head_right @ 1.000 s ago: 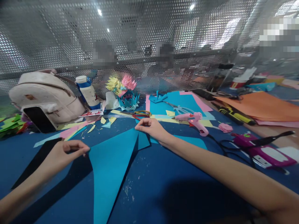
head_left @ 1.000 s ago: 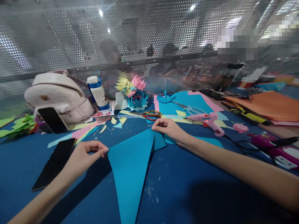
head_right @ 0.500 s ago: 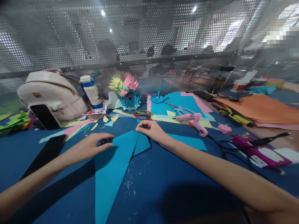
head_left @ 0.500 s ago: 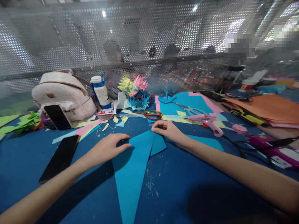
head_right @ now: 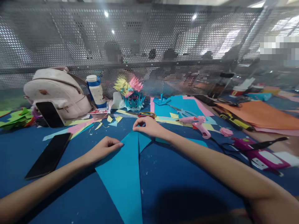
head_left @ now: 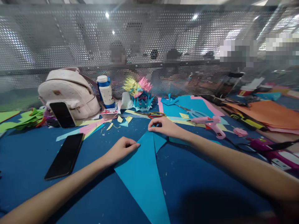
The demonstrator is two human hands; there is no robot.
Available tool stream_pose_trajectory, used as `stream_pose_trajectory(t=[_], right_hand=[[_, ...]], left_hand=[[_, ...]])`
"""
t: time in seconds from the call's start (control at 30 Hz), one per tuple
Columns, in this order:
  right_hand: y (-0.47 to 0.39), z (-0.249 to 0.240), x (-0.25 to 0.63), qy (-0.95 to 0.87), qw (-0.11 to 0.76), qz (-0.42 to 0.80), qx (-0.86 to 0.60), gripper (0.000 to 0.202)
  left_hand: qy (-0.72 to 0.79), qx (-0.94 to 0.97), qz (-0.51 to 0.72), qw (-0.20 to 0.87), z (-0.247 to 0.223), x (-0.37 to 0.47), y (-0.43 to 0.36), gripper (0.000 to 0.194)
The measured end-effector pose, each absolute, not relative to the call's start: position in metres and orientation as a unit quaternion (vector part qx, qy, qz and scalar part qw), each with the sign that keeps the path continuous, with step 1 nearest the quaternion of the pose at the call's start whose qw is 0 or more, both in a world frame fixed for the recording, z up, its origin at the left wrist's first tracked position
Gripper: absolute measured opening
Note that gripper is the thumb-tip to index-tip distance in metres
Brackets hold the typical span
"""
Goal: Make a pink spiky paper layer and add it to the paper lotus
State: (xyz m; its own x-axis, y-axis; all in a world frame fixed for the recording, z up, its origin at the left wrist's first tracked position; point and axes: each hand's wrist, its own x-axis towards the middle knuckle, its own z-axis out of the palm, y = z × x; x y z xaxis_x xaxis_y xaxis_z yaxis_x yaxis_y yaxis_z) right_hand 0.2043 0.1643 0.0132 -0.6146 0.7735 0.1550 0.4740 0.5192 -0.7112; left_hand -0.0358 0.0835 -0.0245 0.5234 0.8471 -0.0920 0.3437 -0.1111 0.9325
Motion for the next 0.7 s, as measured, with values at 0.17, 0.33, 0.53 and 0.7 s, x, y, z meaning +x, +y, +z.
stream_pose_trajectory(t=[0.17,0.33,0.53,0.7], right_hand=[[0.168,0.034,0.184,-0.92,0.165,0.216,-0.283,0.011],[0.153,0.047,0.159,-0.953,0.09,0.191,-0.217,0.006],[0.158,0.041,0.154,-0.944,0.081,0.25,-0.199,0.007],[0.186,0.043,0.172,-0.933,0.072,0.293,-0.198,0.015]], left_hand=[[0.411,0.702,0.27,0.514,-0.025,-0.039,0.081,0.052],[0.419,0.699,0.278,0.509,-0.021,-0.038,0.079,0.053],[0.435,0.691,0.3,0.492,-0.019,-0.035,0.078,0.052],[0.447,0.656,0.313,0.522,-0.02,-0.035,0.079,0.053]])
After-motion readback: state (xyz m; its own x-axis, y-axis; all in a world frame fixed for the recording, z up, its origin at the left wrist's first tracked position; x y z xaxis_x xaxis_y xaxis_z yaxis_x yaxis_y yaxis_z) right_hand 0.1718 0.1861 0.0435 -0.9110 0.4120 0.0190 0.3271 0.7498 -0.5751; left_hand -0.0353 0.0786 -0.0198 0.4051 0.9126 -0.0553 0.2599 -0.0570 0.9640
